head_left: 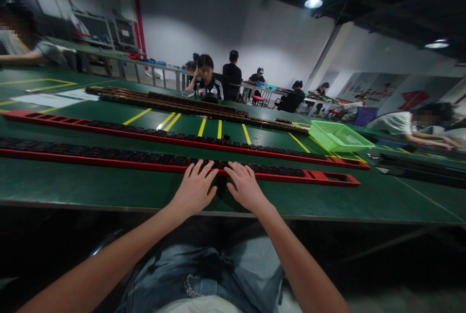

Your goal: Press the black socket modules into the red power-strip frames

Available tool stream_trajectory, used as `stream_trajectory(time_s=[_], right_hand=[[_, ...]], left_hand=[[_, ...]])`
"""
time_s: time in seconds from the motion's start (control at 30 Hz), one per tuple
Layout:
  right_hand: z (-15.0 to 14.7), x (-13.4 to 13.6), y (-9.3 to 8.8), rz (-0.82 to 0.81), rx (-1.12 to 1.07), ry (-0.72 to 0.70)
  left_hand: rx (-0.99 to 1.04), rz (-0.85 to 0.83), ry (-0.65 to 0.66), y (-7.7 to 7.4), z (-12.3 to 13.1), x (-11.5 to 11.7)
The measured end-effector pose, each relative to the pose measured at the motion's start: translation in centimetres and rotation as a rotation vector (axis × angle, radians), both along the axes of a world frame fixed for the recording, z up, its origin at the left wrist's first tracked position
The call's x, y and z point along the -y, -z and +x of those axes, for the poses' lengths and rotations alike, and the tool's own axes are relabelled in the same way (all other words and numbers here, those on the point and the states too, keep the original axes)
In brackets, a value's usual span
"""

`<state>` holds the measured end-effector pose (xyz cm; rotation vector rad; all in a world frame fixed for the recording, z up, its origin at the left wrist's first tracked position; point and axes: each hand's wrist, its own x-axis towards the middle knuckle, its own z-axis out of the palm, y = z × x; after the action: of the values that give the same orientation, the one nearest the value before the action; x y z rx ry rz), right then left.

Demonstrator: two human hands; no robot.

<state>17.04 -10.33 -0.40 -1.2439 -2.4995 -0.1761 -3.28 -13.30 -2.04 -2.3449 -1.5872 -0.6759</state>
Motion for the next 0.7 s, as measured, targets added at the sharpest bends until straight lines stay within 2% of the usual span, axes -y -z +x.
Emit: stream_trajectory(time_s=[0.7], right_hand=[[0.02, -0.06, -0.06, -0.004, 0.005, 0.000]], left_hand=[[0.019, 0.000, 0.004, -0.04, 0.01, -0.04]])
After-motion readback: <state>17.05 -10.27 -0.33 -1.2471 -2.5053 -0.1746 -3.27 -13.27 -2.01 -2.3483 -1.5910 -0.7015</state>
